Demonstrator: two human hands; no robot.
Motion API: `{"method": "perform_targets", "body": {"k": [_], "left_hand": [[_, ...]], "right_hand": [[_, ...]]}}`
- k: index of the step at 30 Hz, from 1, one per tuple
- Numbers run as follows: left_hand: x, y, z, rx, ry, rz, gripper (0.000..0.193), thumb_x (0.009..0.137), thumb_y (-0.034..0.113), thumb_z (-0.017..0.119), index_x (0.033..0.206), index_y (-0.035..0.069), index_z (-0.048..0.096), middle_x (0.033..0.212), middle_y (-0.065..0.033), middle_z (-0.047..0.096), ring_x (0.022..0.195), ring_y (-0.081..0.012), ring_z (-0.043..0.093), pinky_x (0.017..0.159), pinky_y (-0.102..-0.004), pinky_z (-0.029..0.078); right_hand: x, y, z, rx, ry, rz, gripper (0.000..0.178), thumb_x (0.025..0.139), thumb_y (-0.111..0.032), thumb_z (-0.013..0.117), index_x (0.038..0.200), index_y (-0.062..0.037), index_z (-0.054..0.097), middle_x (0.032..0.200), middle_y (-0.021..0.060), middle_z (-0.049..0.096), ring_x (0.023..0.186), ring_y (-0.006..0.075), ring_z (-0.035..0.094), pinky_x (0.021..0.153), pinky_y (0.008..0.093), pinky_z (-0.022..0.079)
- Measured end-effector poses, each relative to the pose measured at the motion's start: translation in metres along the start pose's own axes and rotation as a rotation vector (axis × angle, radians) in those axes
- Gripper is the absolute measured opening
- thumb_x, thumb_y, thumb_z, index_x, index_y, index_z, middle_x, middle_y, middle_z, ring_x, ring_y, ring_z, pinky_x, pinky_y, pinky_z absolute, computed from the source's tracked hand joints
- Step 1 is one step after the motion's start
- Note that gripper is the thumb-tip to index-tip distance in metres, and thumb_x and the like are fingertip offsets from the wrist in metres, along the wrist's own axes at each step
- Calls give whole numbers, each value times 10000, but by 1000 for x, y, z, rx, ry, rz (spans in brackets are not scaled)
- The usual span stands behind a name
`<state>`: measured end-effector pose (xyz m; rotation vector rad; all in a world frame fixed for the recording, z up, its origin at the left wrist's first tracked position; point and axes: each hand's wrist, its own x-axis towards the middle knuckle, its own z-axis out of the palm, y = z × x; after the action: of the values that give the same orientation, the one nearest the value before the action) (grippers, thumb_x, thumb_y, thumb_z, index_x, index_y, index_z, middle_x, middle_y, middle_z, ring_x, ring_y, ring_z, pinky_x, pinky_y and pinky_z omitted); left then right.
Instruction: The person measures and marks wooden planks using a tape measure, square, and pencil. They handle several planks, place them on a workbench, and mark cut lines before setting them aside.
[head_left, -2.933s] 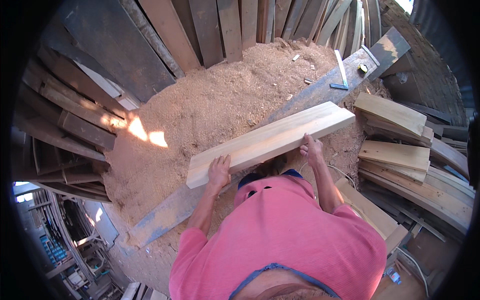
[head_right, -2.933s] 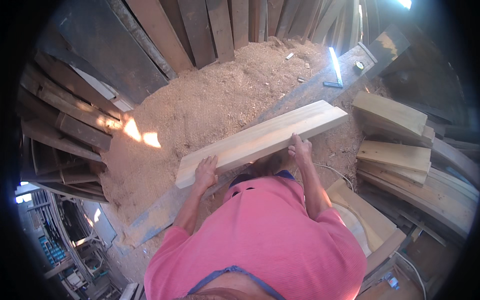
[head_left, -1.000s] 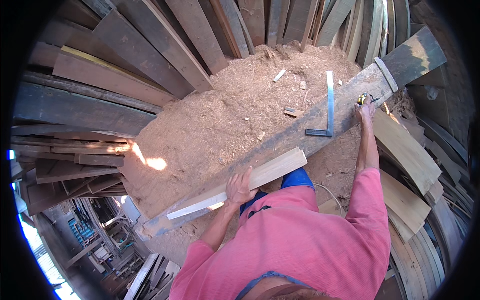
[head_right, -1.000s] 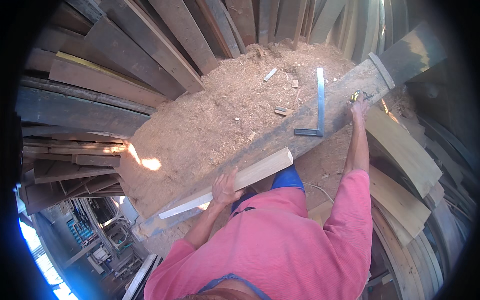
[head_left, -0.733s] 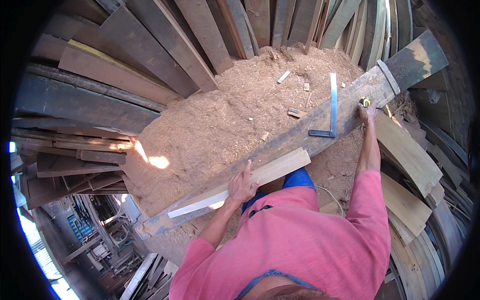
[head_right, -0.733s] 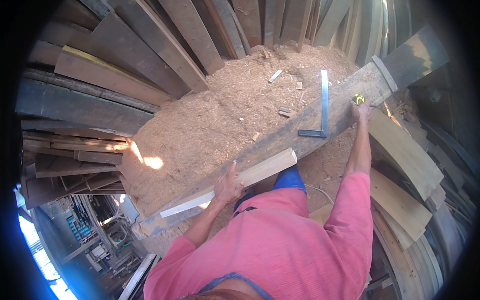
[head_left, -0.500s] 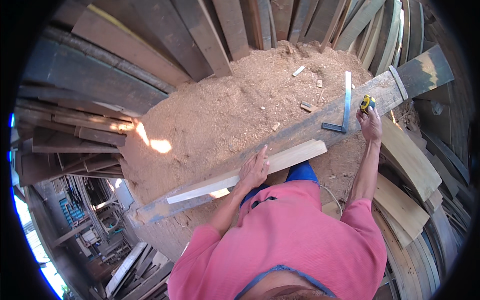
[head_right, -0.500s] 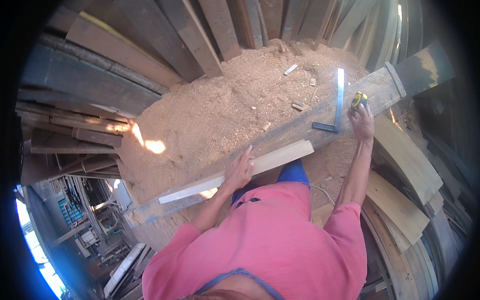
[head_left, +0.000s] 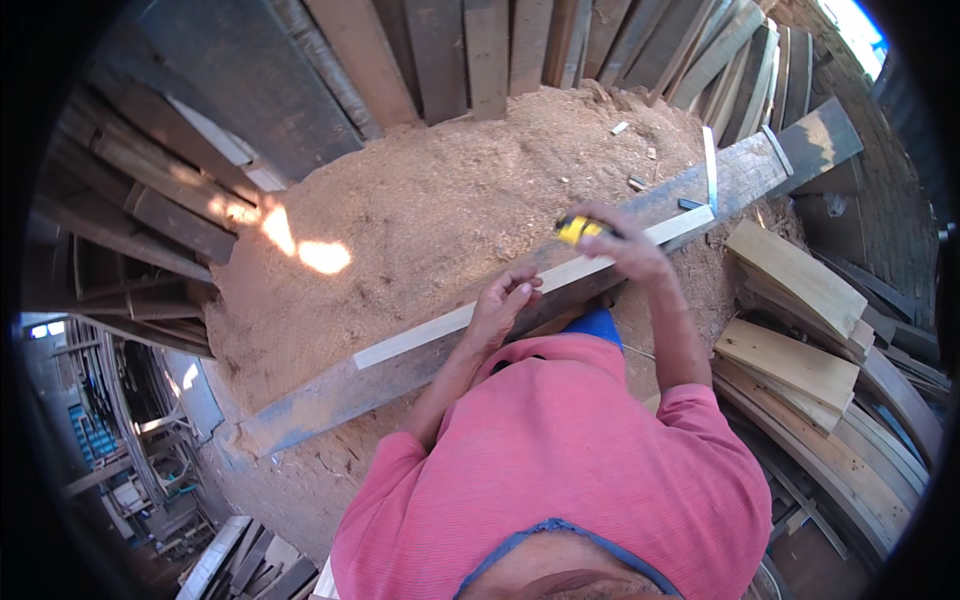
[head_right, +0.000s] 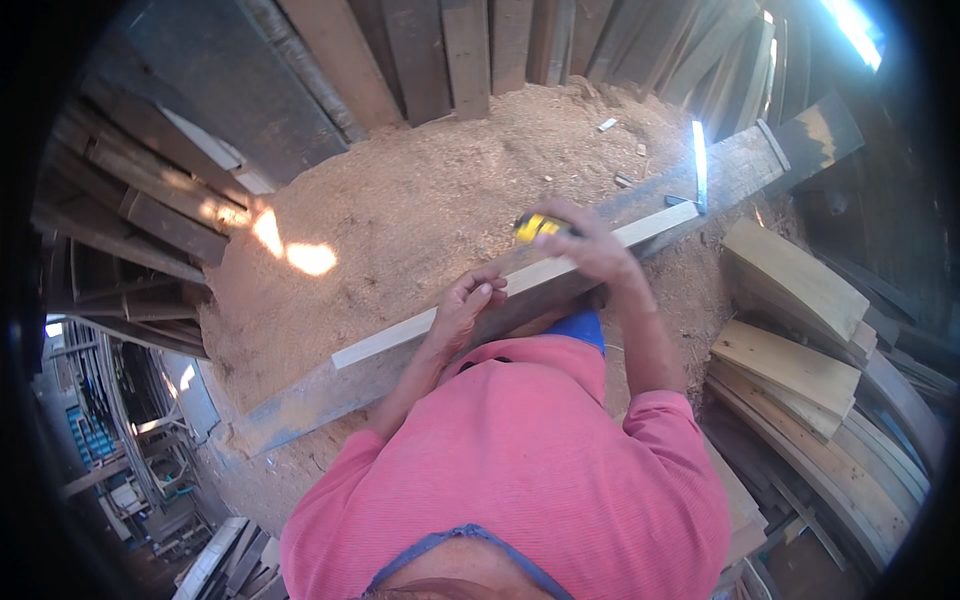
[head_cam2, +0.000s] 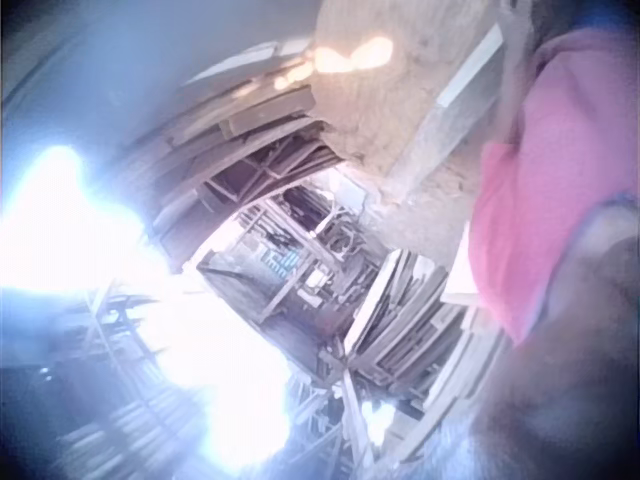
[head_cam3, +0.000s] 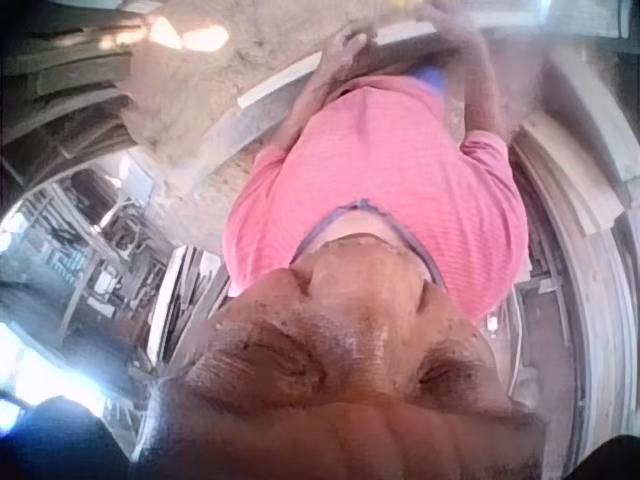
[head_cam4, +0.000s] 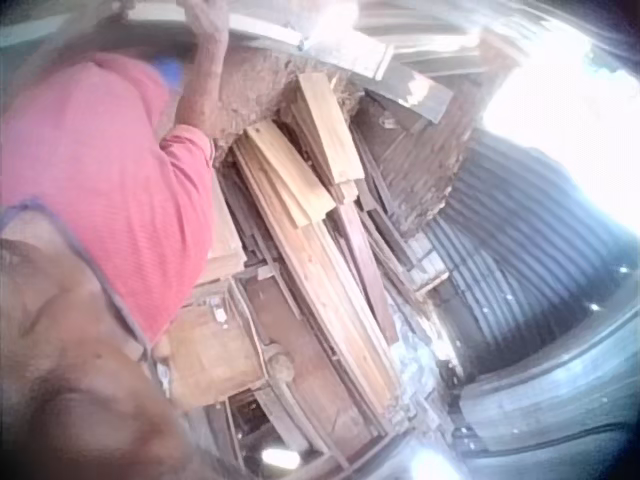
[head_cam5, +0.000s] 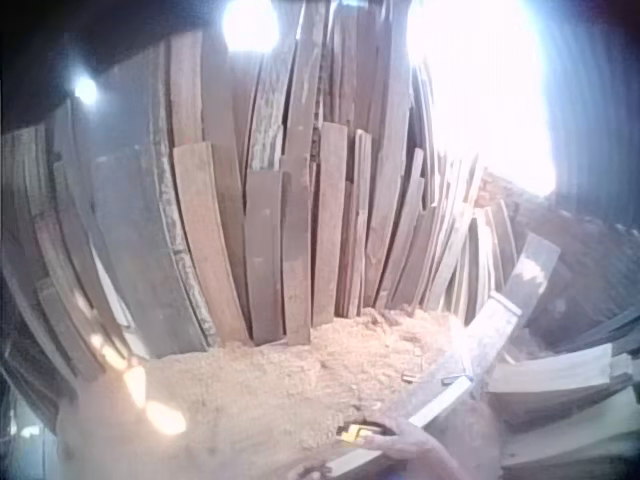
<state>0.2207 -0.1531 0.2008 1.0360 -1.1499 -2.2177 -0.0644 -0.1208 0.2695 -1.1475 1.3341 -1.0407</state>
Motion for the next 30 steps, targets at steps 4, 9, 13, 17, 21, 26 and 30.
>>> {"method": "perform_targets", "body": {"k": [4, 9, 13, 17, 21, 26, 30], "left_hand": [[-80, -3, -76, -270, -15, -73, 321, 1050, 191, 679, 1308, 8, 625, 1102, -59, 712, 934, -134, 698, 872, -312, 604], [-133, -16, -120, -199, 125, -127, 236, 1010, 96, 709, 1215, 21, 619, 1131, -70, 673, 1010, -170, 698, 877, -327, 615], [-145, -17, -125, -193, 228, -45, 232, 977, 76, 748, 1168, 54, 617, 1089, -37, 659, 958, -140, 672, 839, -293, 596], [-148, -18, -130, -186, 272, 70, 247, 953, 96, 786, 1124, 79, 608, 1051, -11, 653, 917, -99, 647, 816, -264, 577], [-167, -17, -161, -146, 319, 70, 210, 946, 139, 805, 1078, 91, 648, 942, 7, 672, 840, -91, 643, 736, -243, 544], [-204, -12, -230, -103, 730, 136, 184, 977, 167, 769, 1079, 37, 688, 870, 5, 661, 738, -64, 576, 653, -240, 490], [-202, -16, -267, 114, 860, 83, 178, 983, 165, 754, 1078, 22, 708, 875, 12, 656, 766, -70, 559, 693, -247, 480]], "right_hand": [[-9, -3, 142, -406, -290, -170, 551, 878, -387, 772, 1288, -42, 646, 1178, 228, 692, 1119, 411, 663, 993, 463, 527], [-9, -5, 228, -502, -377, -96, 599, 843, -397, 751, 1316, -57, 609, 1162, 231, 673, 1106, 431, 658, 967, 496, 525], [3, -17, 243, -616, -474, -109, 598, 837, -396, 759, 1324, -82, 610, 1172, 233, 666, 1125, 427, 659, 982, 495, 524], [9, -25, 258, -633, -495, -75, 591, 845, -379, 779, 1333, -91, 609, 1177, 231, 670, 1151, 416, 655, 993, 488, 524], [14, -28, 270, -615, -499, -44, 582, 850, -353, 791, 1338, -93, 609, 1189, 235, 670, 1165, 420, 652, 997, 488, 524], [22, -25, 264, -839, -292, -55, 522, 872, -300, 778, 1324, -88, 626, 1163, 242, 654, 1108, 447, 654, 973, 520, 521], [25, -16, 263, -951, -246, -21, 518, 872, -279, 766, 1345, -113, 636, 1128, 244, 650, 1070, 442, 655, 950, 533, 525]]}}
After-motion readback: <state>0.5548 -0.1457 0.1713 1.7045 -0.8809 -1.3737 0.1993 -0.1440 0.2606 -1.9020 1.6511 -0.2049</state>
